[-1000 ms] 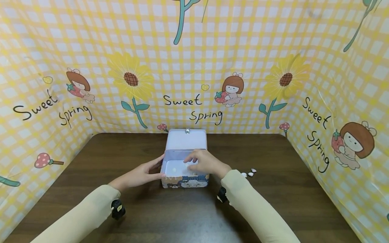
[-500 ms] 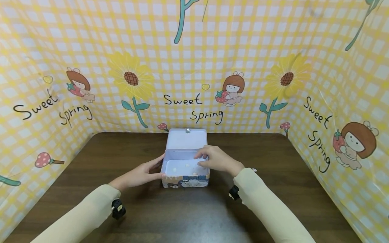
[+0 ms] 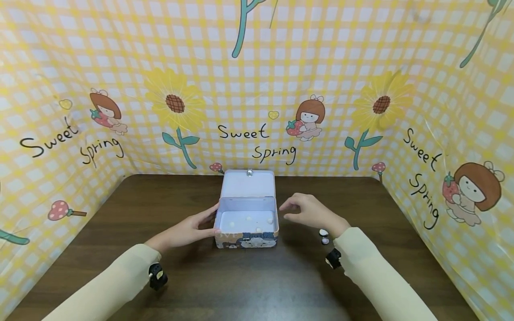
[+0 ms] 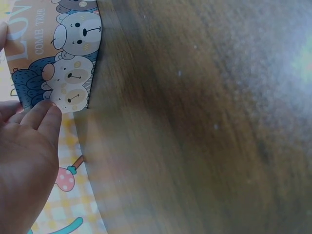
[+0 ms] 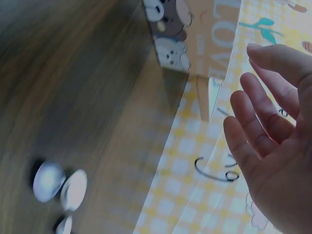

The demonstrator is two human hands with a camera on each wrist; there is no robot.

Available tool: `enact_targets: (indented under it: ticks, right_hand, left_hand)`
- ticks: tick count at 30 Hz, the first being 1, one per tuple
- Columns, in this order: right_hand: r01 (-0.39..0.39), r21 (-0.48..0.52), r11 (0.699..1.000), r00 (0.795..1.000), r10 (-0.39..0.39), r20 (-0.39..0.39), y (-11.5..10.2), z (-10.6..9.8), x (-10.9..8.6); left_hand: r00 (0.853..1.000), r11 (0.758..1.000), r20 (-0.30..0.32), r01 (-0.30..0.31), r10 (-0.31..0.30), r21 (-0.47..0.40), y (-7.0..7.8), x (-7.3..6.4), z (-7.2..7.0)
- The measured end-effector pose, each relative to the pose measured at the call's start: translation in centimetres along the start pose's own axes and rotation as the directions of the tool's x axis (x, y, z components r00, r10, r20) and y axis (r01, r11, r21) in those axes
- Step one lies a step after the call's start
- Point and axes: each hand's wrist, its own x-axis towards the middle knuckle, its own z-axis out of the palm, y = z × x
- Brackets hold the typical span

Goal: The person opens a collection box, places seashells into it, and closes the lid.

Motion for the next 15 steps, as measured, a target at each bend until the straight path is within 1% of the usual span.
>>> enact_targets:
  ticks: [4,7,11,15]
  right_hand:
    - [-0.017,-0.014,1.0,1.0,0.017,-0.022,0.7,-0.7,-1.4]
    - [-0.051,-0.033,0.998,0.998,0.05,-0.042,1.4,-1.1,-2.4]
    - [-0.118,-0.039,0.992,0.992,0.116,-0.042,2.4,-1.6,-3.8]
    - [-0.148,-0.029,0.989,0.988,0.147,-0.037,3.1,-1.9,-5.0]
  left_hand:
    - [1.0,1.0,-0.002,0.004,-0.004,0.003,0.1,0.0,0.0]
    - [1.0,1.0,-0.002,0.01,-0.01,0.006,0.1,-0.1,0.0]
    - [1.0,1.0,-0.004,0.009,-0.009,0.008,0.0,-0.1,0.0]
    - [1.0,1.0,-0.004,0.007,-0.007,0.006,0.1,-0.1,0.0]
